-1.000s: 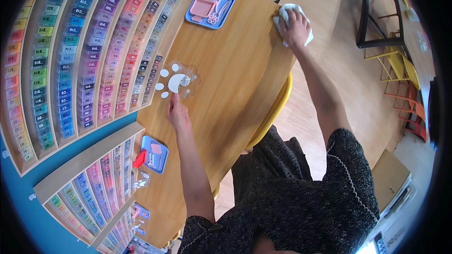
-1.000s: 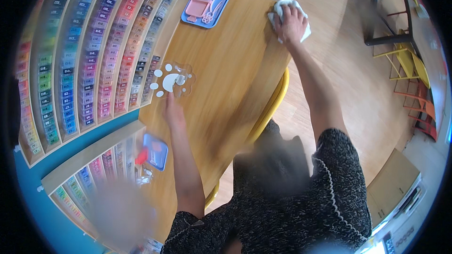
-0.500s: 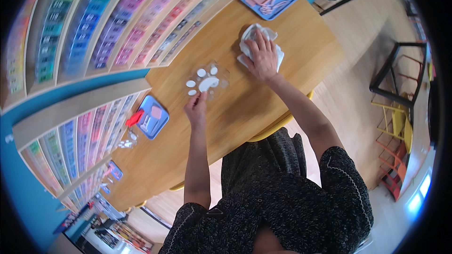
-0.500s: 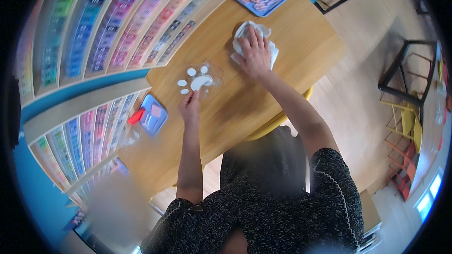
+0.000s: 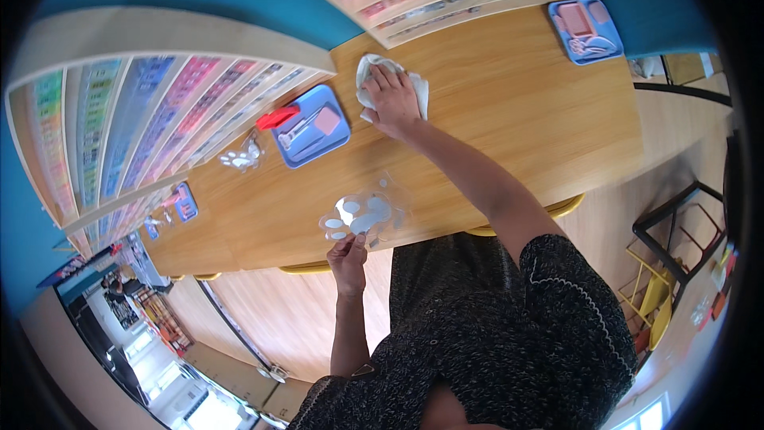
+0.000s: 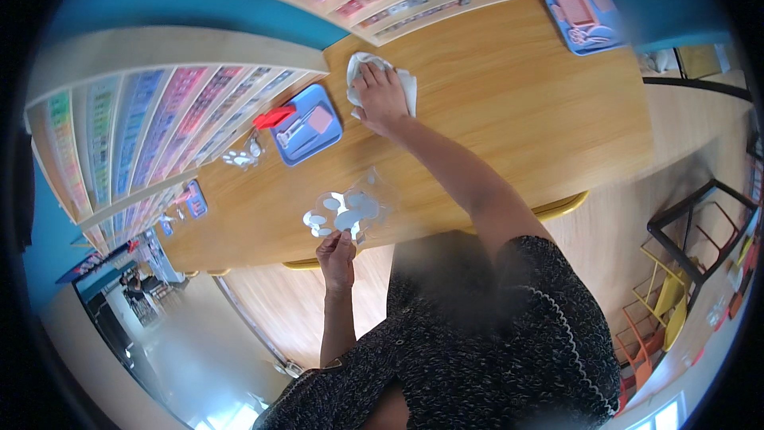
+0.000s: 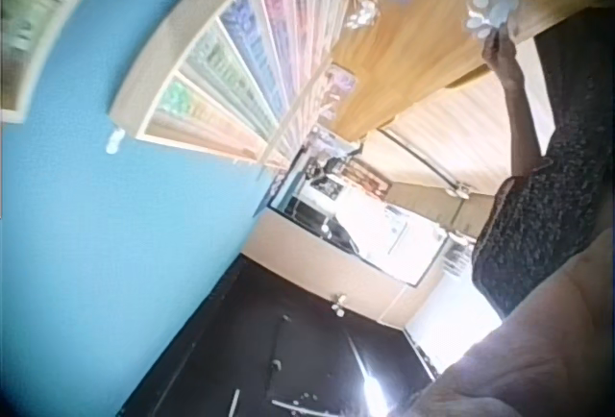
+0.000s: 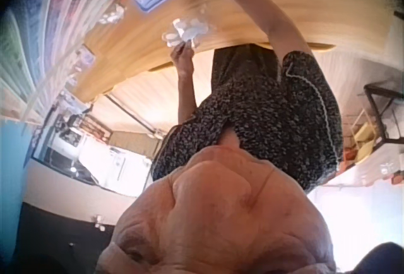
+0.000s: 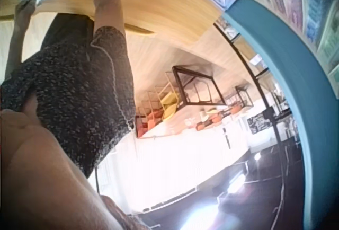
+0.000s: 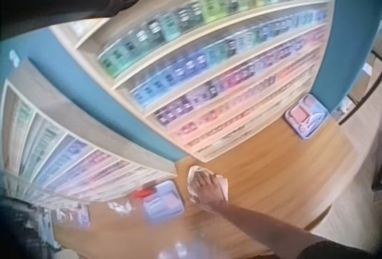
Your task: The person wipes a wooden table with a white cloth, moving aside small items and a blue tray. They then use a yellow dustpan and brush to sweep and collect small debris from the table into a paper bag.
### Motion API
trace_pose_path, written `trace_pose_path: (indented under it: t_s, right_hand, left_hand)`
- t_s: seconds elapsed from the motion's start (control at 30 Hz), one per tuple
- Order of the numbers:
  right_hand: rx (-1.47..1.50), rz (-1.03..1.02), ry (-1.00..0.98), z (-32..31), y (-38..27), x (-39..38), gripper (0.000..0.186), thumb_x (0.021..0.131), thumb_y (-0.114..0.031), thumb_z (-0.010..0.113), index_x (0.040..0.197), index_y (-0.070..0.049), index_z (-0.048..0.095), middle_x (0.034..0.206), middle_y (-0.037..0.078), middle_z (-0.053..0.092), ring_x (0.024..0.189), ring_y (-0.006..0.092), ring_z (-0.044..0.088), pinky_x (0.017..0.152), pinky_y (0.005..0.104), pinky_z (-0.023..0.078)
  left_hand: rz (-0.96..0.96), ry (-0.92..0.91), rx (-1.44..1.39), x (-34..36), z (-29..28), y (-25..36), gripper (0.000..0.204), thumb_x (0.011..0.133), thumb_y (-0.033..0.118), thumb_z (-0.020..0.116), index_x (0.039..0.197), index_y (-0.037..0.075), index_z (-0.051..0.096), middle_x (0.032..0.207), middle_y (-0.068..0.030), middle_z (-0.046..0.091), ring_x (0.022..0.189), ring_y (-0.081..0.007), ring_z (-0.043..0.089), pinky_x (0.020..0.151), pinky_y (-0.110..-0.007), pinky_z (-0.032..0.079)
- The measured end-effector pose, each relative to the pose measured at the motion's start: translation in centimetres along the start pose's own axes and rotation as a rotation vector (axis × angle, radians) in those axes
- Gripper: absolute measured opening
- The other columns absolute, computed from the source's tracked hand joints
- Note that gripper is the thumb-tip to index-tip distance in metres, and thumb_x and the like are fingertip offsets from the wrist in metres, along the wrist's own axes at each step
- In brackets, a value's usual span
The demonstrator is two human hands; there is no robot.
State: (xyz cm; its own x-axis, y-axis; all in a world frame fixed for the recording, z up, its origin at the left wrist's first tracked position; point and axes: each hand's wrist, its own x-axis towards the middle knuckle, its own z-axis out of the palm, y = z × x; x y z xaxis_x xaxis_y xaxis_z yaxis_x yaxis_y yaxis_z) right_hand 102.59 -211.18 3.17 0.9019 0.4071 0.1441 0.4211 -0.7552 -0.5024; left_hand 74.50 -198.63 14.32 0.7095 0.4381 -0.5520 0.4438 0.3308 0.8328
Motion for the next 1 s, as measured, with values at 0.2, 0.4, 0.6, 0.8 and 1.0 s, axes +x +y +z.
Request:
trace_pose_path:
  t_s: [0.2,0.4,0.6,0.8,1.0]
  right_hand:
    - [-0.018,-0.036,-0.032,2.6,-1.6,7.7,0.047,0.078,-0.029,0.071,0.119,-0.011,0.055,0.142,0.009,0.050,0.136,0.0240,0.040,0.107,0.0481,0.032]
    - [-0.059,-0.149,-0.070,2.0,-0.4,6.8,0.057,0.078,-0.030,0.071,0.127,-0.012,0.049,0.137,0.006,0.053,0.134,0.0231,0.042,0.106,0.0492,0.032]
    - [-0.057,-0.389,-0.295,-1.6,0.1,-6.9,0.069,0.073,-0.036,0.075,0.134,-0.017,0.048,0.142,0.004,0.047,0.137,0.0227,0.038,0.111,0.0515,0.028]
    - [0.010,-0.239,-0.184,-7.3,5.7,-19.6,0.060,0.068,-0.035,0.079,0.122,-0.017,0.059,0.142,0.004,0.047,0.134,0.0262,0.041,0.112,0.0527,0.028]
    - [-0.035,0.334,0.361,-18.0,23.1,-26.6,0.058,0.067,-0.023,0.078,0.120,-0.014,0.059,0.128,0.014,0.057,0.118,0.0357,0.054,0.099,0.0474,0.044]
  left_hand:
    - [0.000,0.082,-0.109,-2.9,-2.4,-1.1,0.013,0.090,0.002,0.068,0.101,0.004,0.073,0.069,0.0066,0.056,0.054,-0.0017,0.034,0.048,-0.021,0.024]
    - [-0.002,0.096,-0.129,-4.1,-2.5,-1.4,0.009,0.091,0.002,0.064,0.097,0.004,0.072,0.065,0.0082,0.049,0.053,-0.0016,0.033,0.047,-0.020,0.023]
    - [0.049,0.007,-0.090,-0.9,-1.0,0.2,0.011,0.095,0.004,0.059,0.087,0.004,0.067,0.061,0.0086,0.043,0.051,-0.0016,0.031,0.047,-0.021,0.023]
    - [0.214,-0.140,0.033,7.3,5.8,1.9,0.017,0.095,0.006,0.059,0.079,0.009,0.062,0.063,0.0085,0.041,0.052,-0.0015,0.032,0.046,-0.022,0.023]
    - [0.247,-0.271,0.055,15.5,16.5,3.3,0.010,0.092,0.010,0.068,0.083,0.004,0.067,0.064,0.0109,0.040,0.052,-0.0003,0.029,0.046,-0.023,0.019]
